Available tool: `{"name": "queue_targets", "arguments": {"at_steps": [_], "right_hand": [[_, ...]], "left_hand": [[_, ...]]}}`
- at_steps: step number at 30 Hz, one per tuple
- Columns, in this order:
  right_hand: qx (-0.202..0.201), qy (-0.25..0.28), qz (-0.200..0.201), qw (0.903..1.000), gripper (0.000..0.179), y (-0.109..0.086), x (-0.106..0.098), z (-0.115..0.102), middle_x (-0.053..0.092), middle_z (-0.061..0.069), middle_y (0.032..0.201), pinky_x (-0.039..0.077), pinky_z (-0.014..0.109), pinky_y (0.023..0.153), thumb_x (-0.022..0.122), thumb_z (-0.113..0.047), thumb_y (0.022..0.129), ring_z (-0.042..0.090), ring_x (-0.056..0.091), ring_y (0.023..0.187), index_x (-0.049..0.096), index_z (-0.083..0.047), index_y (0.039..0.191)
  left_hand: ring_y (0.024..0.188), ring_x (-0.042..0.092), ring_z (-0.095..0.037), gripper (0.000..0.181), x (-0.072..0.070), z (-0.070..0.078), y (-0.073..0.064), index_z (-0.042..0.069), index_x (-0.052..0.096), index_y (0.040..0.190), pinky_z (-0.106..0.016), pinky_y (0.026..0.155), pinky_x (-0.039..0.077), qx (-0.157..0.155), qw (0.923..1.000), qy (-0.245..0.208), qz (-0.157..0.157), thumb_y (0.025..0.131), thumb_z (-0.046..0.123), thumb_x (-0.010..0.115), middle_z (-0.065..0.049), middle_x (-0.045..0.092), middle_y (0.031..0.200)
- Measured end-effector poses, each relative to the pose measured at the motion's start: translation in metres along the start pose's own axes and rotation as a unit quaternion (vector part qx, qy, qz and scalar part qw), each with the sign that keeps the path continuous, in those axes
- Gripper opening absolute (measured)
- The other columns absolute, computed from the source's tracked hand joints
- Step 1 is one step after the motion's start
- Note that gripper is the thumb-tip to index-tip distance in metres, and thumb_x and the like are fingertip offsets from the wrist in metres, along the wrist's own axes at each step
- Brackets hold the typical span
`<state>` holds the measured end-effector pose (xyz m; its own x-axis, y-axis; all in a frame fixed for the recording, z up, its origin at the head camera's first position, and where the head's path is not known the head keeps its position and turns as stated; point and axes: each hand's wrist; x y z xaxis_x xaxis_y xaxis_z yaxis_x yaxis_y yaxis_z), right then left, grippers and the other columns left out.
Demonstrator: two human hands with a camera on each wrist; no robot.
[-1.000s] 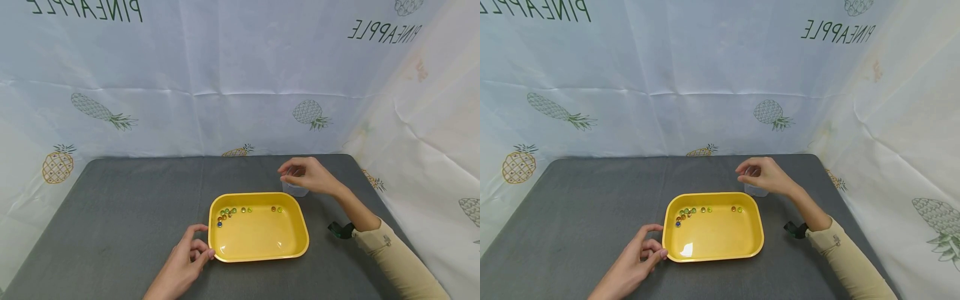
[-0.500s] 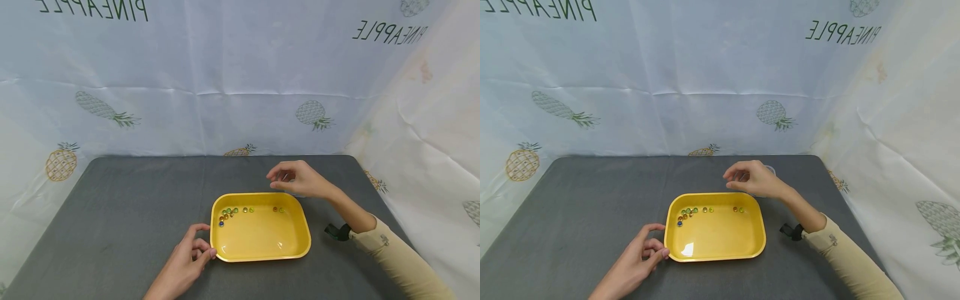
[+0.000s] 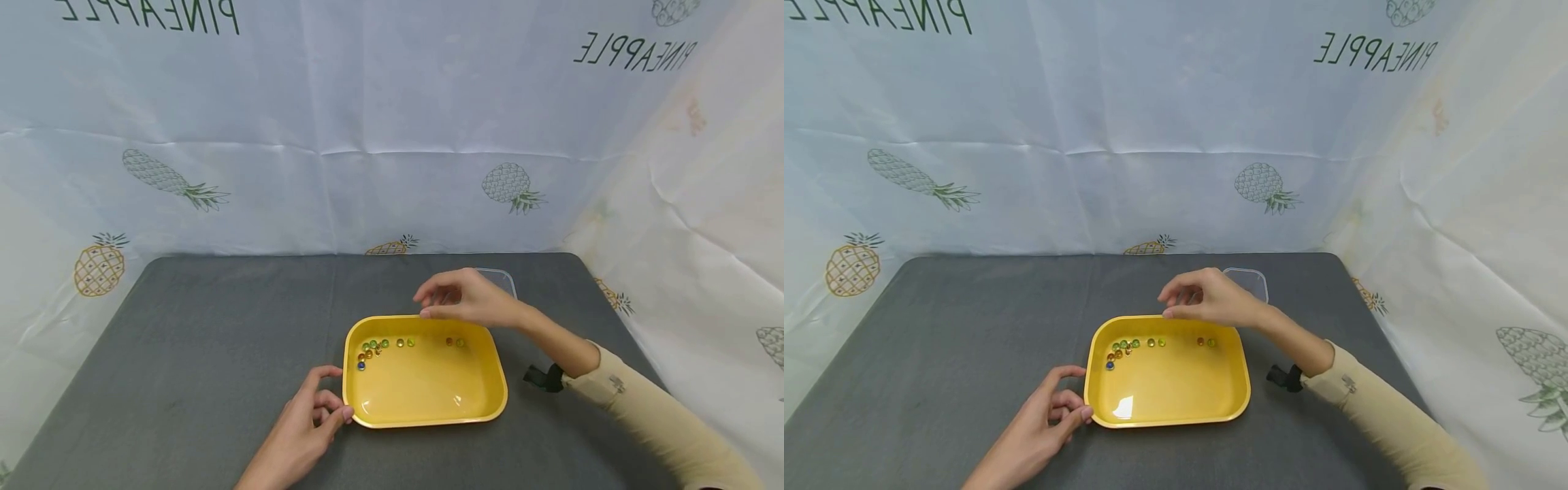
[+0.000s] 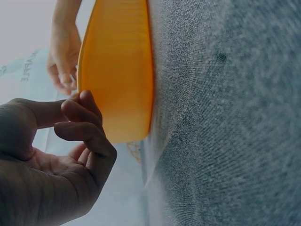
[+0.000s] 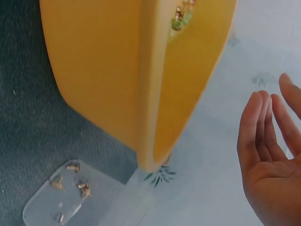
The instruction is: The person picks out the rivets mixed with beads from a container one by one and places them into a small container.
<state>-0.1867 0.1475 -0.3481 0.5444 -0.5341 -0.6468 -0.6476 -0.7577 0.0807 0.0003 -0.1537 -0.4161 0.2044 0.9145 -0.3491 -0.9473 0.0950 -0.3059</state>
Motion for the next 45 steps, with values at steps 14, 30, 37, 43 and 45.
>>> {"name": "queue_targets", "arguments": {"at_steps": [14,30,37,43,45], "right_hand": [[-0.004,0.037,-0.061,0.9974,0.029,0.014,0.025,-0.001,0.078,0.002,0.102,0.062,0.028,0.079,0.084,-0.016,0.097,0.011,0.072,0.090,0.077,-0.003,0.122],[0.024,0.053,-0.138,0.9887,0.037,0.022,0.050,0.008,0.081,0.005,0.103,0.065,0.033,0.080,0.084,-0.017,0.097,0.016,0.076,0.089,0.073,-0.001,0.128],[0.045,0.103,-0.169,0.9791,0.038,0.023,0.064,0.010,0.082,0.012,0.107,0.066,0.041,0.078,0.081,-0.011,0.099,0.037,0.078,0.093,0.070,0.003,0.132],[0.067,0.122,-0.184,0.9729,0.042,0.025,0.076,0.015,0.081,0.016,0.112,0.062,0.023,0.081,0.080,-0.007,0.098,0.017,0.079,0.095,0.068,0.003,0.137],[0.076,0.128,-0.188,0.9708,0.043,0.025,0.080,0.017,0.081,0.018,0.113,0.061,0.021,0.082,0.080,-0.005,0.098,0.010,0.079,0.094,0.066,0.004,0.138]], "left_hand": [[0.068,0.061,-0.017,0.057,-0.001,0.000,0.000,0.007,0.044,0.149,-0.025,0.060,0.045,0.007,1.0000,-0.001,-0.002,0.103,0.015,0.076,-0.003,0.072,0.089],[0.067,0.060,-0.015,0.057,-0.001,-0.002,-0.001,0.006,0.042,0.150,-0.025,0.060,0.046,0.016,0.9997,-0.014,-0.014,0.104,0.015,0.074,-0.005,0.073,0.091],[0.067,0.061,-0.015,0.057,-0.002,-0.003,-0.001,0.006,0.042,0.151,-0.026,0.061,0.046,0.022,0.9993,-0.021,-0.020,0.104,0.017,0.074,-0.007,0.073,0.092],[0.067,0.062,-0.016,0.057,-0.002,-0.003,-0.001,0.007,0.042,0.151,-0.026,0.061,0.046,0.023,0.9994,-0.017,-0.018,0.104,0.016,0.074,-0.006,0.073,0.092],[0.066,0.062,-0.015,0.057,-0.001,-0.003,-0.001,0.007,0.042,0.151,-0.025,0.061,0.046,0.023,0.9994,-0.017,-0.018,0.104,0.016,0.074,-0.006,0.073,0.092]]}}
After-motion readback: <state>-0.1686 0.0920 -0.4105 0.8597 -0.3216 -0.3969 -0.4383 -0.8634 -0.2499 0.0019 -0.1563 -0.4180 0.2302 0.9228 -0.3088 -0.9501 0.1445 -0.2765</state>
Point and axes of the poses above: each hand's wrist, its own y-axis towards the middle knuckle, its own x-axis out of the palm, z = x × y
